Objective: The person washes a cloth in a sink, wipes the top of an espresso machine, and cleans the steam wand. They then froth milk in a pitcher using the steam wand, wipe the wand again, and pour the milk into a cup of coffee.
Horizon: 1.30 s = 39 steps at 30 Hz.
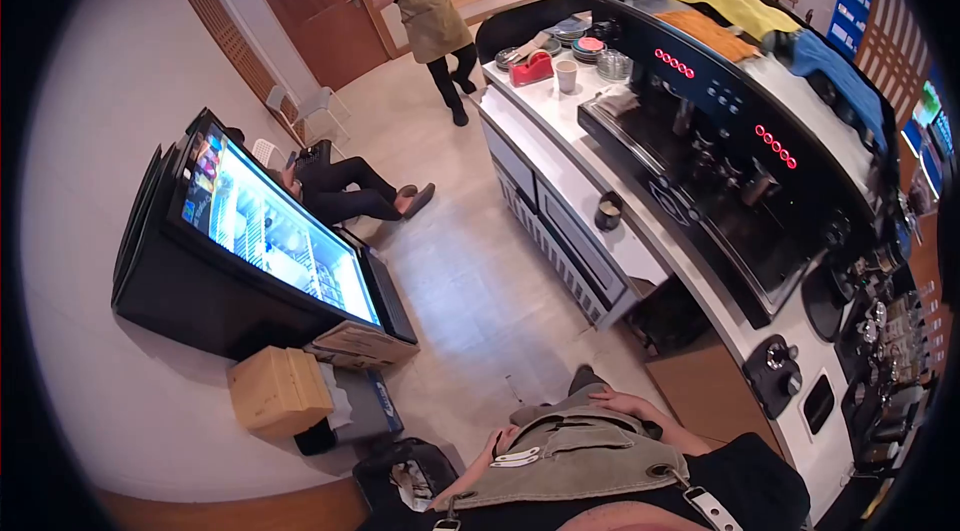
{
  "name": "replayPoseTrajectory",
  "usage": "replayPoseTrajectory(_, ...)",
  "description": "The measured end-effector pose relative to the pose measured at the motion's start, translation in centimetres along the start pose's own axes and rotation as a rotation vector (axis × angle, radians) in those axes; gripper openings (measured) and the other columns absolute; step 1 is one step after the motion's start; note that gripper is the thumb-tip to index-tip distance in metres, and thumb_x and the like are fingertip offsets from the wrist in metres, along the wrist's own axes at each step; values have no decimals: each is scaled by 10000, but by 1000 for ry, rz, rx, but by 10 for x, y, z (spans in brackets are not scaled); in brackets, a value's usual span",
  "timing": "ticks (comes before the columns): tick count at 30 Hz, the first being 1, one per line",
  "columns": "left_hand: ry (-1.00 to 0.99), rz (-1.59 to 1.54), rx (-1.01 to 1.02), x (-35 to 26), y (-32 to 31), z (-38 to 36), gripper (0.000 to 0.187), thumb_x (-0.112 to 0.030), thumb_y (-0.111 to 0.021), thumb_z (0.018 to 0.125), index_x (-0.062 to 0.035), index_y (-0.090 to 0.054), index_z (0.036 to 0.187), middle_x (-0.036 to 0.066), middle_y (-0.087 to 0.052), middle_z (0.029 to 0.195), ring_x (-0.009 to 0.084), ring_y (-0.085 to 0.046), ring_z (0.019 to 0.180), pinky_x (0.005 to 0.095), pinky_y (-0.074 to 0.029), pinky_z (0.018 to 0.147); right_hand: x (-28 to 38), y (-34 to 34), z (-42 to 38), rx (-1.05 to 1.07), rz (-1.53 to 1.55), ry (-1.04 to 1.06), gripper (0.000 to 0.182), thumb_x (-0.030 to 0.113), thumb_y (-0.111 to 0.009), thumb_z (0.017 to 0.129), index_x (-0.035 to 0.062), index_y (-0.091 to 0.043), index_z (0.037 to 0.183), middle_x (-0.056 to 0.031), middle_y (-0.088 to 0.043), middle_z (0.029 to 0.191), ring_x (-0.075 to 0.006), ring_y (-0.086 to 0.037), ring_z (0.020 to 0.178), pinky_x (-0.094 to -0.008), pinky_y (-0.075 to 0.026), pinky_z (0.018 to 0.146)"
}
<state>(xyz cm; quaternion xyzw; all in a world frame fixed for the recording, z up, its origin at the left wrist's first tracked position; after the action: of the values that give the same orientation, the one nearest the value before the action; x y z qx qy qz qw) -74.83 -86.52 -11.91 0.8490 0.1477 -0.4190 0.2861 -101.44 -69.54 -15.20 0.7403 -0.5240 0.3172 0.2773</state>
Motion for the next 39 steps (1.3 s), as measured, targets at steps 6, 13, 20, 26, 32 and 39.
replayPoseTrajectory(6,-63,122,-165,-47,71,111,310,-287,-452,1006,-28,-614,1057,251,-635,985,462,-583,925,537,-448,792,40,93,109,-27,59,125,595,473,-480,980,84,-498,1431,-172,-402,1516,-330,-277,1429,-379,-210,1178)
replayPoseTrajectory(13,-152,266,-209,-121,135,244,350,-306,-428,1011,-10,-615,994,278,-656,863,508,-609,809,570,-472,704,81,204,149,-140,211,23,510,372,-462,1009,58,-516,1408,-110,-486,1453,-244,-396,1349,-358,-289,1137)
replayPoseTrajectory(20,-419,536,87,-206,153,382,418,-363,-411,1018,-5,-619,970,279,-644,800,521,-601,756,570,-473,675,26,213,175,-430,629,-5,457,366,-424,1029,82,-570,1356,-88,-581,1360,-220,-523,1242,-362,-369,1077)
replayPoseTrajectory(26,-448,679,339,-286,176,474,488,-423,-387,1025,-10,-618,908,294,-632,817,514,-605,799,559,-468,680,129,179,159,-807,1609,27,379,308,-515,1007,67,-622,1279,-76,-639,1242,-182,-574,1154,-339,-436,1001)
replayPoseTrajectory(32,-558,643,776,-297,208,518,446,-420,-396,1032,-18,-579,971,303,-631,840,505,-601,849,514,-474,731,176,147,187,-1261,1506,-55,387,316,-591,977,12,-638,1212,-51,-670,1136,-147,-609,1054,-304,-482,915)
replayPoseTrajectory(39,-519,705,1096,-313,229,529,397,-381,-378,1045,-13,-512,980,308,-598,824,524,-556,828,509,-462,725,214,104,227,-1220,1807,10,409,260,-516,1019,25,-557,1352,-75,-608,1310,-167,-552,1205,-310,-420,1053)
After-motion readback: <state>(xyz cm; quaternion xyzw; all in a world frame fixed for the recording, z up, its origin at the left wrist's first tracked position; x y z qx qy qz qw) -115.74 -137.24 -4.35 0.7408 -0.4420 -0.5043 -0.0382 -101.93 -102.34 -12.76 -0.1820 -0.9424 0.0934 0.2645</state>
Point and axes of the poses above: each hand's wrist, its own z-axis towards the middle knuckle, its own y-axis out of the back of the hand, x = y × z, the point moved 8 cm from there along z, towards the middle knuckle
